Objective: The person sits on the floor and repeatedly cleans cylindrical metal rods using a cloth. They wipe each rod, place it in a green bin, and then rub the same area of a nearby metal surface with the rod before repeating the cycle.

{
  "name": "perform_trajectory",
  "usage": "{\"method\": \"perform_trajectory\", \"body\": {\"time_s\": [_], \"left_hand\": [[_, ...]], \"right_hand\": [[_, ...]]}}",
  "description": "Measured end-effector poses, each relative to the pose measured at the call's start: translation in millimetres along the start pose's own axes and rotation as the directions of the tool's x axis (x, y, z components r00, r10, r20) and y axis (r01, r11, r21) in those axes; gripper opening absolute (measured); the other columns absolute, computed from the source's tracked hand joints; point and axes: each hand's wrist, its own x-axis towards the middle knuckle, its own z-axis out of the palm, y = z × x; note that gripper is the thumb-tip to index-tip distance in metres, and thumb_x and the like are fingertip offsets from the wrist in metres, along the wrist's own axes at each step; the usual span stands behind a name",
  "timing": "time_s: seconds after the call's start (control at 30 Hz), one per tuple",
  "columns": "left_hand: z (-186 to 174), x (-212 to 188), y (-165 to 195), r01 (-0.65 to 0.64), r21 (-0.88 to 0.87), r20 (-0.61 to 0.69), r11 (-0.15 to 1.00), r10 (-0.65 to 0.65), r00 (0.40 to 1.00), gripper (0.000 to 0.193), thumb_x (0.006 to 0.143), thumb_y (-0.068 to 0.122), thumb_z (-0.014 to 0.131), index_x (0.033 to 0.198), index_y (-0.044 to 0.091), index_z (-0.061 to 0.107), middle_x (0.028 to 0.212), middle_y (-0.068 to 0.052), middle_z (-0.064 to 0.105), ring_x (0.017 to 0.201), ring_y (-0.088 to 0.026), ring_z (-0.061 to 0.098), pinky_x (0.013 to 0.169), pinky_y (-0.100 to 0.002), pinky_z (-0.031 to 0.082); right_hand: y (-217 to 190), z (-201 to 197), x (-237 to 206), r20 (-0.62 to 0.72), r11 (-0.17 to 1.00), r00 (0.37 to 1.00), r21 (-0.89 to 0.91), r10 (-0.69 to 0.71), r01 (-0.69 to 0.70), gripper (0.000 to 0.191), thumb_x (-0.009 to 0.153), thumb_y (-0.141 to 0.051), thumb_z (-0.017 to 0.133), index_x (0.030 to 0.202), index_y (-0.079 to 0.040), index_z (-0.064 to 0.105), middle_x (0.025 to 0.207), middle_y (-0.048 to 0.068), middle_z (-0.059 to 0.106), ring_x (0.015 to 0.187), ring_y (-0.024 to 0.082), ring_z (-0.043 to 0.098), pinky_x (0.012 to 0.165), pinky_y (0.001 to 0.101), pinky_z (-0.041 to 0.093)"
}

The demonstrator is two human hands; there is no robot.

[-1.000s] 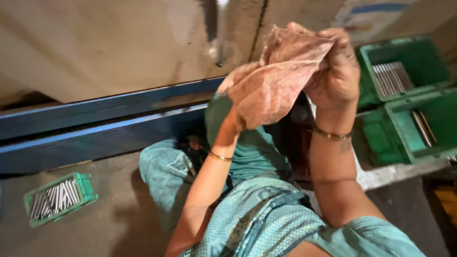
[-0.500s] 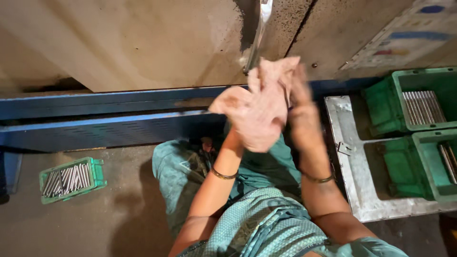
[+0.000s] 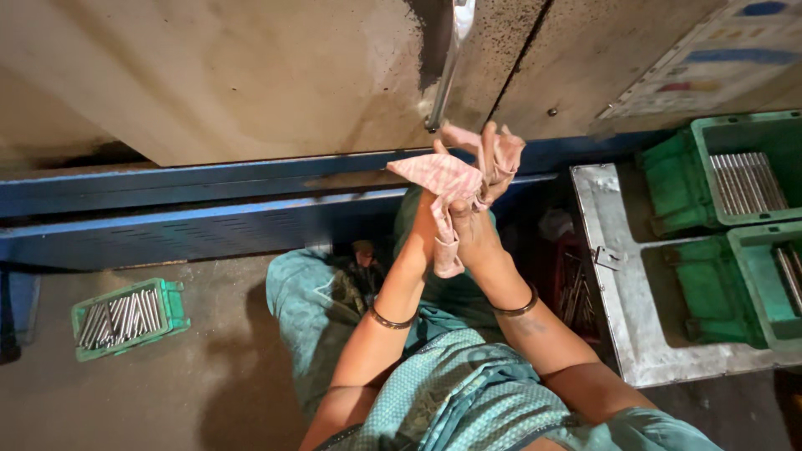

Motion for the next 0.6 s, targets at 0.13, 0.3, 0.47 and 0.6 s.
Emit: {"method": "perform_trajectory", "body": {"time_s": [0.13,0.3,0.47,0.6], "left_hand": [[-9.6,-12.6,1.3,-0.029,-0.001,-0.052,1.0,0.029,0.998,0.053,0.104,0.038,0.043,0.151,0.013,0.041,0.138,-0.001,0.047,0.12,-0.018,0.043,0.096,-0.037,0.042],[-19.9,-20.8,11.9,-0.066,0.02,-0.12,0.998,0.068,0.99,0.051,0.105,0.035,0.043,0.15,0.012,0.042,0.135,-0.001,0.049,0.117,-0.017,0.044,0.094,-0.035,0.043],[-35.0,-11.1,54.2,-0.226,0.067,-0.228,0.972,0.235,0.945,0.048,0.105,0.031,0.043,0.149,0.011,0.043,0.132,-0.002,0.051,0.114,-0.016,0.045,0.093,-0.033,0.043],[-26.9,-5.4,49.5,-0.17,0.094,-0.019,0.981,0.172,0.985,0.046,0.106,0.029,0.043,0.148,0.01,0.044,0.13,-0.002,0.052,0.112,-0.015,0.046,0.092,-0.031,0.044]], "right_hand": [[-3.8,-6.2,7.4,0.087,0.956,0.996,-0.287,-0.035,0.059,0.082,0.108,-0.066,0.025,0.155,-0.001,0.046,0.172,0.02,0.025,0.158,0.029,0.03,0.133,0.0446,0.012],[-16.4,-20.5,13.0,0.31,0.986,0.951,-0.161,0.0,0.053,0.057,0.113,-0.052,0.041,0.134,-0.009,0.07,0.172,0.022,0.025,0.157,0.033,0.035,0.128,0.0482,0.027],[-30.1,-54.3,16.0,0.214,0.97,0.959,0.113,0.188,-0.215,0.061,0.105,-0.052,0.06,0.141,-0.003,0.061,0.168,0.02,0.041,0.156,0.036,0.041,0.122,0.0501,0.041],[-26.0,-47.4,19.2,-0.002,0.692,1.0,0.722,-0.011,0.009,0.072,0.108,-0.067,0.046,0.16,-0.017,0.039,0.173,0.013,0.028,0.158,0.029,0.032,0.124,0.0542,0.043]]}}
